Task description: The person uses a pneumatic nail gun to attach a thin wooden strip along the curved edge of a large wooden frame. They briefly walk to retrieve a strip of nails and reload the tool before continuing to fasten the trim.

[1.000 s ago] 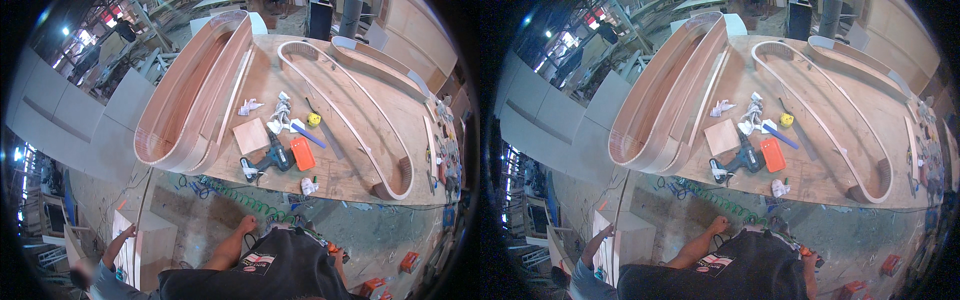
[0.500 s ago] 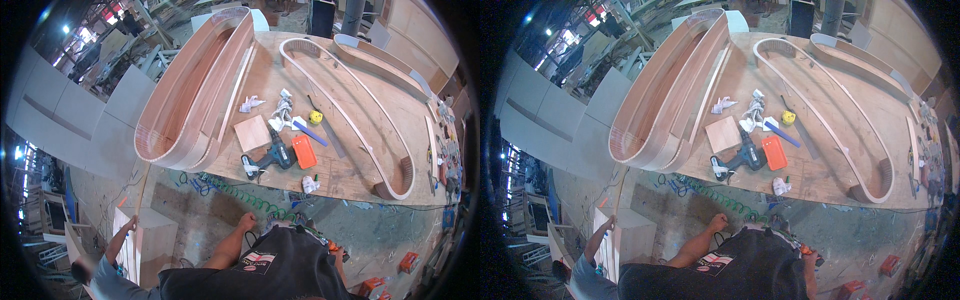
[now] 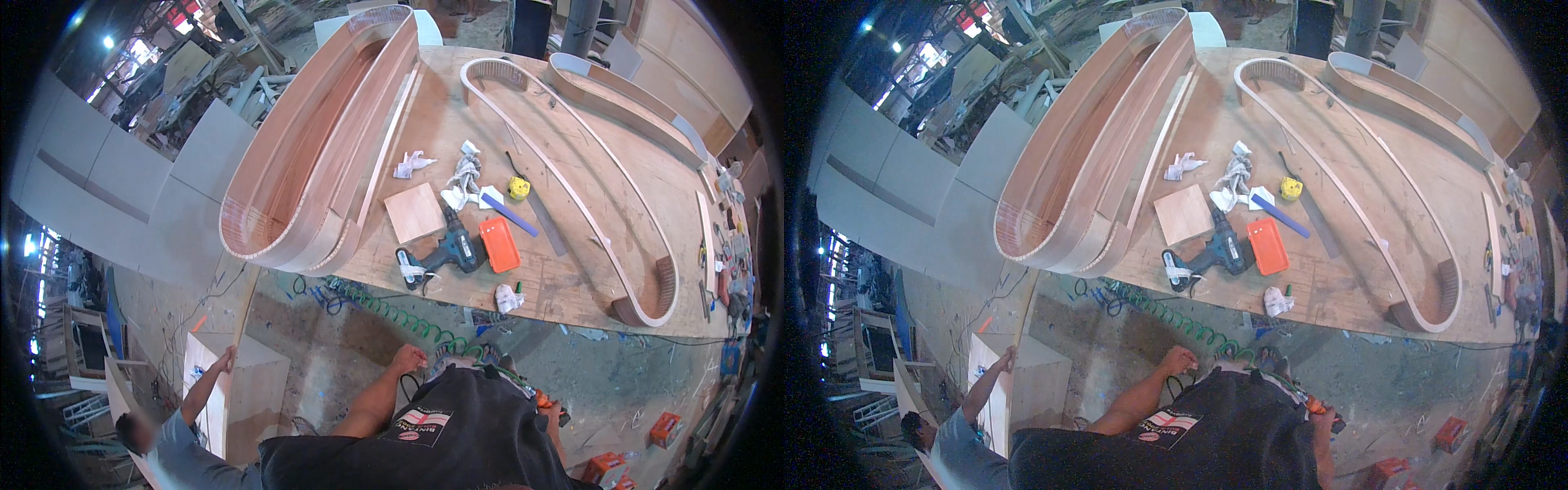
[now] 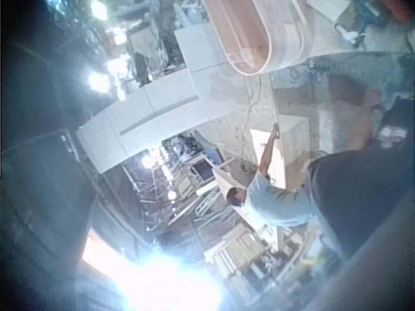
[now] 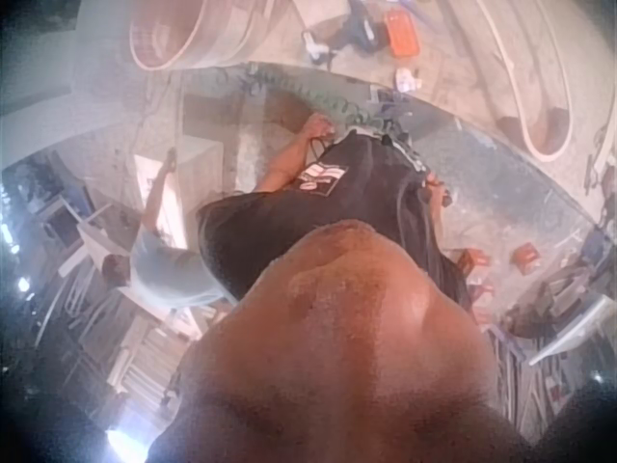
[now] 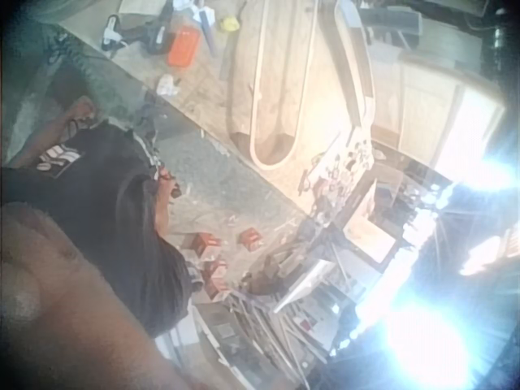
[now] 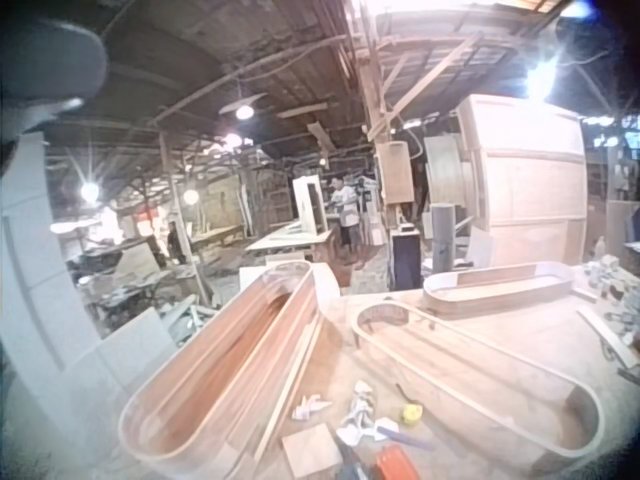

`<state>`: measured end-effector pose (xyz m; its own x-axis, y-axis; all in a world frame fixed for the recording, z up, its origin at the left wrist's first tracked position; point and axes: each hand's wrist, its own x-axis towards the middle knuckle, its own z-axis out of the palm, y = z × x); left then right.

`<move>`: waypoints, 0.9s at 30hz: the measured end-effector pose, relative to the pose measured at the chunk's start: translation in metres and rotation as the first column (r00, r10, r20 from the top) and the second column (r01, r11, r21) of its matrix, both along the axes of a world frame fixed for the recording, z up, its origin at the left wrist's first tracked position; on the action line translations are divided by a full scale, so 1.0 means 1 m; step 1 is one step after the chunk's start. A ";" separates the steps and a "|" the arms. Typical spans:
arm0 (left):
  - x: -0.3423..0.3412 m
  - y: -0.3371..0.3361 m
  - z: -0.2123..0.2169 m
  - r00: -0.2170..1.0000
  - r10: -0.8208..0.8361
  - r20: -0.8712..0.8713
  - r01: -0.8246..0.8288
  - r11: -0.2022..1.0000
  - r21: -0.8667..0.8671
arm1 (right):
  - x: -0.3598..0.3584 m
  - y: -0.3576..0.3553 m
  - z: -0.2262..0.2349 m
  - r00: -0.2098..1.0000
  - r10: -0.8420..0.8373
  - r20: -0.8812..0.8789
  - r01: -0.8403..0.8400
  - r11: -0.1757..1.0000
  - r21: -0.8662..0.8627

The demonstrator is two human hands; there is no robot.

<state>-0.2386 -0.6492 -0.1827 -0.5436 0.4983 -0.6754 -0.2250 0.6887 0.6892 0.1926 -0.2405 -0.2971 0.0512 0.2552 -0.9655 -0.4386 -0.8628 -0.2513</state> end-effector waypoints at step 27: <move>0.000 -0.002 -0.049 0.980 -0.162 -0.119 0.157 0.986 -0.049 | 0.000 -0.002 0.037 0.997 0.023 0.069 -0.022 1.000 -0.019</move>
<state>-0.2382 -0.6516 -0.2313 -0.5389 0.5601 -0.6292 -0.0256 0.7357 0.6768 0.1927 -0.2425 -0.2601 0.1121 0.2393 -0.9644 -0.4009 -0.8772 -0.2643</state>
